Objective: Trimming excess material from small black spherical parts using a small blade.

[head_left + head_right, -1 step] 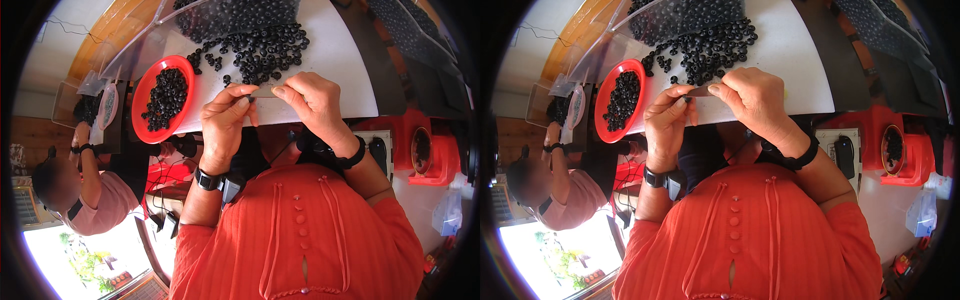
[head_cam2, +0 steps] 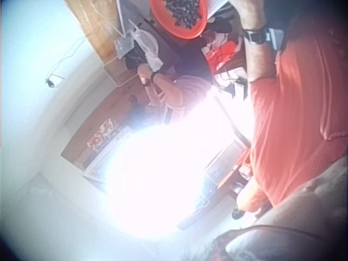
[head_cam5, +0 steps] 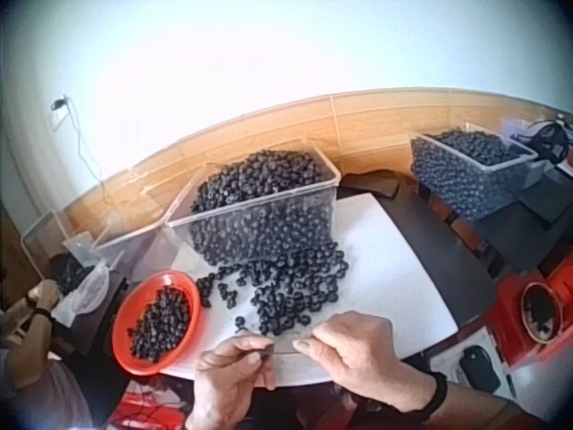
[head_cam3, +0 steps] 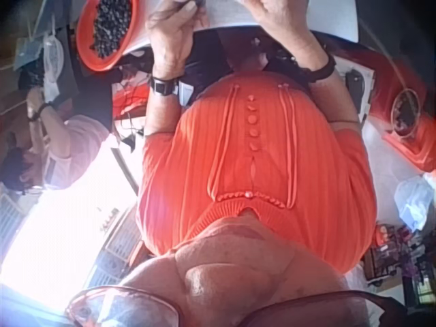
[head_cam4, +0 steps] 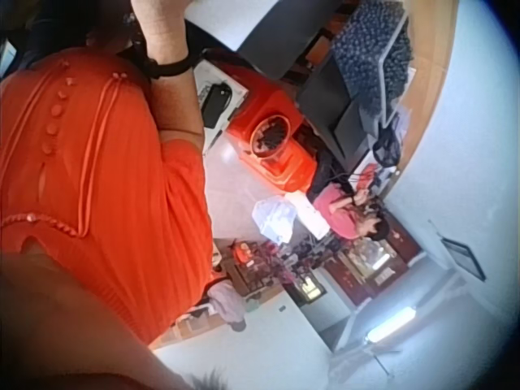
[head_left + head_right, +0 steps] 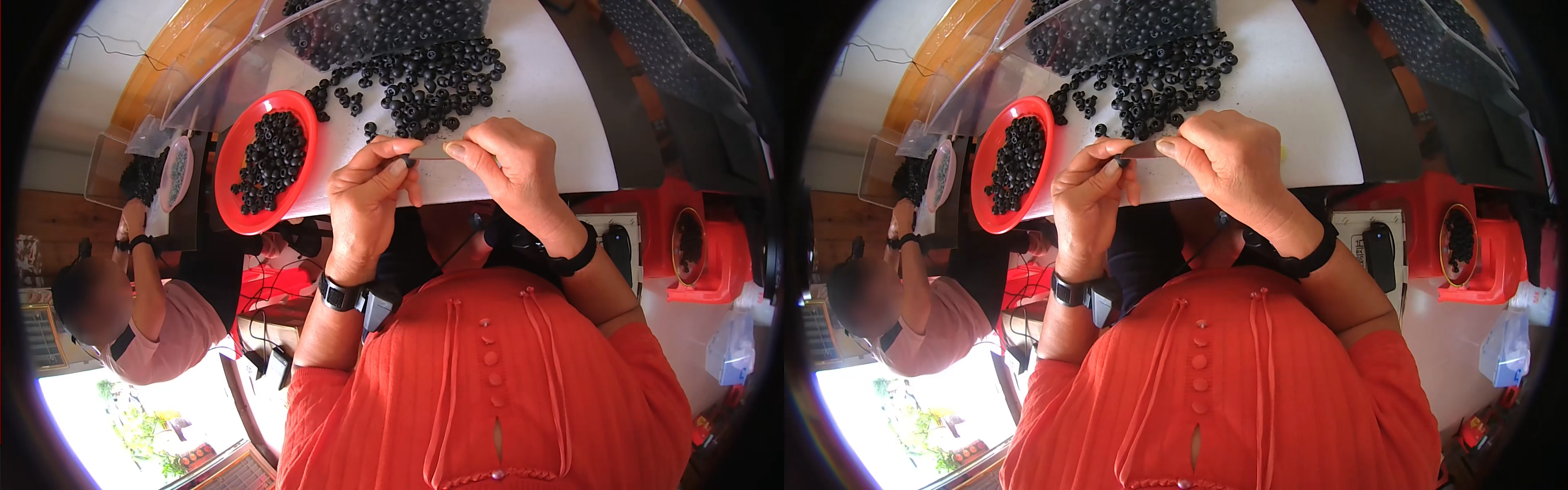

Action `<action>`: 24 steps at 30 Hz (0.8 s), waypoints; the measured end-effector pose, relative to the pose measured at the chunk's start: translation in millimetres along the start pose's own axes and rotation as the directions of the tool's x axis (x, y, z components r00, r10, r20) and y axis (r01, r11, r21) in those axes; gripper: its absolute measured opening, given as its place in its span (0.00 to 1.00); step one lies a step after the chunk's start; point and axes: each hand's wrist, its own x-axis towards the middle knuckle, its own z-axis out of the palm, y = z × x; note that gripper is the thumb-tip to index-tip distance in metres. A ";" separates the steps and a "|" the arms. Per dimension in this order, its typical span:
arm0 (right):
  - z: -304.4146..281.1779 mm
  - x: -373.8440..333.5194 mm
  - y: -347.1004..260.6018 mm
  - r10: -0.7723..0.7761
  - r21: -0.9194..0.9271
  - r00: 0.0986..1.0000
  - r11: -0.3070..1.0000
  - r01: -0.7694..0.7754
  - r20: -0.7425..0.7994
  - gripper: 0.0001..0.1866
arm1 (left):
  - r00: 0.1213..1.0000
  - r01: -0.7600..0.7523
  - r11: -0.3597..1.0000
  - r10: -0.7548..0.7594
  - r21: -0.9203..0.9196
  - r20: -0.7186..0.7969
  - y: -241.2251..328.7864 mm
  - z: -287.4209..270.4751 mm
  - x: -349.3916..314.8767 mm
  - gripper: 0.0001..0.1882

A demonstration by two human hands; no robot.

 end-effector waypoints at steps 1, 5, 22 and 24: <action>0.3 0.0 0.5 -0.005 0.002 1.000 1.000 0.005 0.004 0.15 | 1.000 0.000 1.000 0.000 -0.001 -0.001 -0.2 0.4 0.2 0.12; 0.9 0.1 1.9 -0.012 -0.007 1.000 1.000 0.012 0.028 0.15 | 1.000 0.001 1.000 -0.001 -0.014 -0.006 -0.1 0.1 1.1 0.11; -7.0 4.3 -5.9 -0.006 0.120 1.000 0.993 0.008 -0.013 0.11 | 0.787 -0.101 0.656 0.512 0.748 -0.343 88.5 -75.0 -2.1 0.12; -6.9 5.0 -7.0 -0.011 0.120 1.000 0.993 0.013 -0.019 0.11 | 0.752 -0.071 0.304 0.642 0.950 -0.149 88.5 -90.2 5.3 0.13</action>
